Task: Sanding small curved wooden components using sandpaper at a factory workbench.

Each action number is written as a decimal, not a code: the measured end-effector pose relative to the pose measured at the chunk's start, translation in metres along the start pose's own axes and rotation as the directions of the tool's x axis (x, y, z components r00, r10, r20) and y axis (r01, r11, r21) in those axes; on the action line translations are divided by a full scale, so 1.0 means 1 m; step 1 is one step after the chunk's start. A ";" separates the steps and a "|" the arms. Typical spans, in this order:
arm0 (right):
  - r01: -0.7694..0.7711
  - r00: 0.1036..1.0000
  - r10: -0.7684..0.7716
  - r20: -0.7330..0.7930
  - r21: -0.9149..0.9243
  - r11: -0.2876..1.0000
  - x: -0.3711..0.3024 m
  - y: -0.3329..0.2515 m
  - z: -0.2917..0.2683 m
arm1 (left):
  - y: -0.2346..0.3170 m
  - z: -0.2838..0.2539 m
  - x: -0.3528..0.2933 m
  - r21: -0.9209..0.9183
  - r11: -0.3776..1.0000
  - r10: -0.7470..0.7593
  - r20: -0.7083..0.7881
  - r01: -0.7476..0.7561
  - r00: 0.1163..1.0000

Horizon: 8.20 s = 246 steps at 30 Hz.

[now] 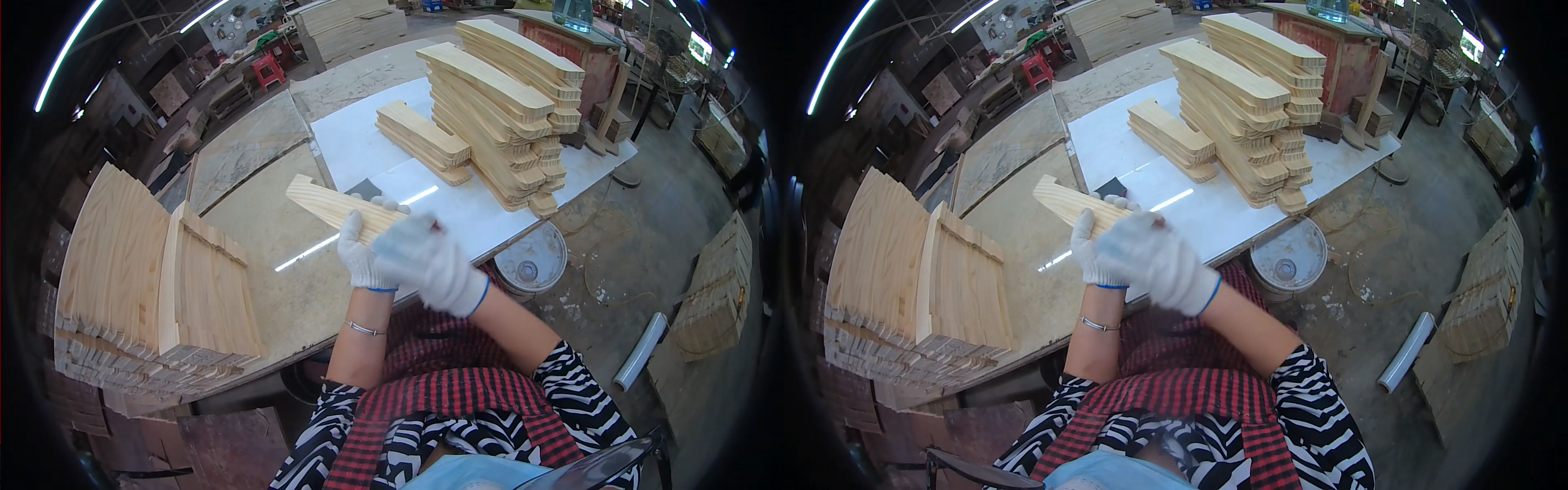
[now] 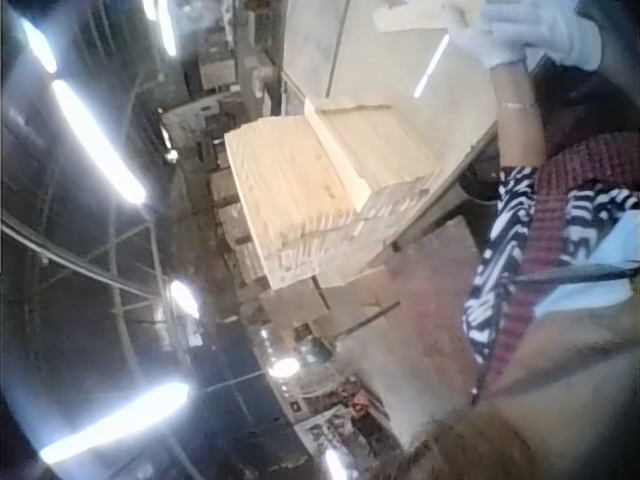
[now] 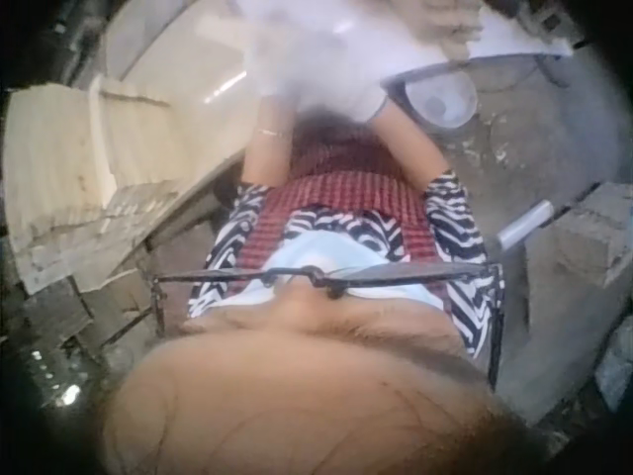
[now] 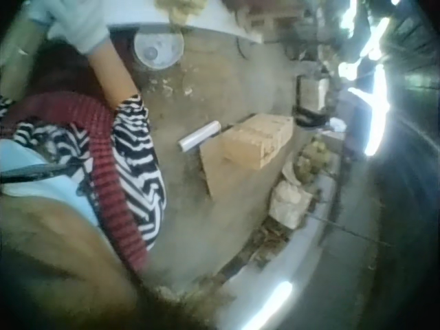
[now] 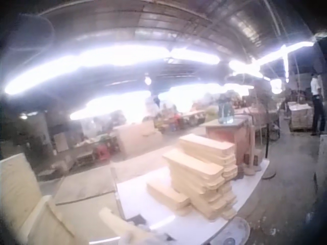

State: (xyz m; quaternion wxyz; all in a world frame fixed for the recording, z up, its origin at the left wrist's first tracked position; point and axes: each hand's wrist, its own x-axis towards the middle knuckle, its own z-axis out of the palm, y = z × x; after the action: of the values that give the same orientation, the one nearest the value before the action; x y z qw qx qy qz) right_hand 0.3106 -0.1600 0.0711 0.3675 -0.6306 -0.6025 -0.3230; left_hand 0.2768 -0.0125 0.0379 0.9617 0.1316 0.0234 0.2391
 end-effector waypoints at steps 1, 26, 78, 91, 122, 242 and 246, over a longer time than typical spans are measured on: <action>-0.026 1.000 0.026 0.002 -0.007 1.000 -0.001 0.012 -0.001 | 0.000 -0.003 0.001 0.016 1.000 0.004 -0.022 -0.003 1.000; -0.189 0.981 0.194 0.010 -0.171 0.967 -0.019 -0.015 0.012 | 0.008 -0.007 -0.001 0.120 0.992 -0.055 0.094 0.044 0.994; -0.298 0.799 0.253 0.546 -0.006 0.954 -0.049 0.019 -0.001 | 0.039 -0.027 -0.054 0.444 0.895 -0.111 0.286 -0.029 0.952; -0.589 0.755 0.616 0.226 -0.181 0.788 -0.059 0.036 0.000 | 0.009 -0.067 -0.123 0.128 0.697 -0.682 -0.183 0.705 0.708; -0.582 0.437 0.693 0.573 -0.407 0.704 -0.035 0.041 0.058 | 0.012 -0.086 -0.126 -0.069 0.722 -0.692 -0.044 0.689 0.721; -0.755 0.655 0.713 0.250 0.224 0.616 -0.067 0.085 0.062 | 0.307 0.104 -0.044 -0.365 -0.690 0.668 0.009 0.624 0.744; -0.762 0.647 0.713 0.271 0.228 0.606 -0.069 0.083 0.060 | 0.306 0.118 -0.052 -0.342 -0.718 0.630 0.052 0.607 0.774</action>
State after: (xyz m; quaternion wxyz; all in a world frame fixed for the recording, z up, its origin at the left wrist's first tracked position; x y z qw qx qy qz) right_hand 0.3871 -0.1454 -0.0250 0.5181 -0.7766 -0.3582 0.0099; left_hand 0.1049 0.1949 0.2311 0.2870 -0.7873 -0.5432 0.0518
